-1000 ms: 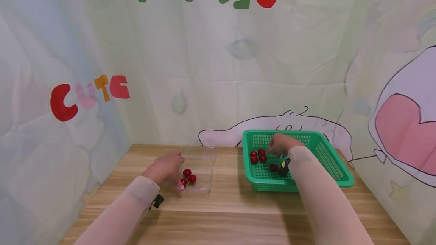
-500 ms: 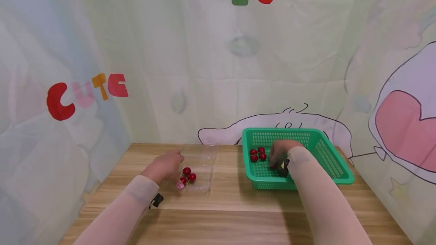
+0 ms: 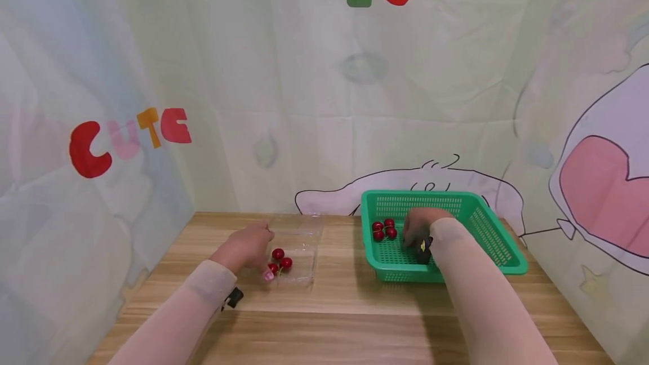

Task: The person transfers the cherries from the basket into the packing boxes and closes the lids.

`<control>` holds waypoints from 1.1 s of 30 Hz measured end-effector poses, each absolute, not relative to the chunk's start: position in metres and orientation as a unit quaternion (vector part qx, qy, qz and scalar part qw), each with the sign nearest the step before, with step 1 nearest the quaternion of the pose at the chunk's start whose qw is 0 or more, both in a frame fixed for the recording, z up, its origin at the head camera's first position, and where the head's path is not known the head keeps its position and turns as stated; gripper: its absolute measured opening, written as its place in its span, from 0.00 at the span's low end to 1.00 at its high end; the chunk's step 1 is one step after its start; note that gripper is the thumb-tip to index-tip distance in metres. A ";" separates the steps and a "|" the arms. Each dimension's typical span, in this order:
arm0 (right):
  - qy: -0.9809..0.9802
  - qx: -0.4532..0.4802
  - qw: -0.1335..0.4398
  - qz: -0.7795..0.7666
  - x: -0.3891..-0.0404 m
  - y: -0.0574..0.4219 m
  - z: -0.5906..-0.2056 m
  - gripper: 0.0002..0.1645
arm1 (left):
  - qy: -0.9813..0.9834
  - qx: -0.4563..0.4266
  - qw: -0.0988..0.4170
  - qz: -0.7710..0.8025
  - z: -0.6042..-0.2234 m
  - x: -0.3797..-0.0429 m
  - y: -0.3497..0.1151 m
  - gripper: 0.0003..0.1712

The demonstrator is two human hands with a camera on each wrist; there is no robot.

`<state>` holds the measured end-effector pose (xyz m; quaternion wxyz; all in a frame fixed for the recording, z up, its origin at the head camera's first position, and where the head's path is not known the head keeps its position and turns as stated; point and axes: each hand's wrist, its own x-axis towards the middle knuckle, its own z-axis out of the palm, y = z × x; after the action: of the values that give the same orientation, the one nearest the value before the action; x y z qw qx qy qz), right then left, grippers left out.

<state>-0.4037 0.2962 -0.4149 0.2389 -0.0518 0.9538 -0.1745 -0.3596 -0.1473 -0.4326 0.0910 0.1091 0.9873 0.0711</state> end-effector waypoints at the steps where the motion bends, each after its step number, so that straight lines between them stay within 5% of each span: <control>1: 0.955 -0.054 0.237 -0.172 -0.407 0.298 -0.415 0.05 | 0.987 0.109 0.091 0.071 -0.432 -0.359 -0.147 0.43; 9: 0.953 -0.083 0.212 -0.198 -0.426 0.305 -0.407 0.14 | 0.987 0.109 0.088 0.076 -0.431 -0.356 -0.146 0.40; 22: 0.964 -0.143 0.050 -0.217 -0.420 0.265 -0.367 0.15 | 0.987 0.115 0.089 0.069 -0.431 -0.358 -0.146 0.43; 33: 0.960 -0.174 0.041 -0.218 -0.410 0.194 -0.360 0.09 | 0.987 0.116 0.083 0.070 -0.432 -0.357 -0.146 0.43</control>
<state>-0.4102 0.1936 -0.3596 0.0410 -0.1742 0.9595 -0.2175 -0.3568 -0.1465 -0.4316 0.0830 0.1156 0.9873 0.0705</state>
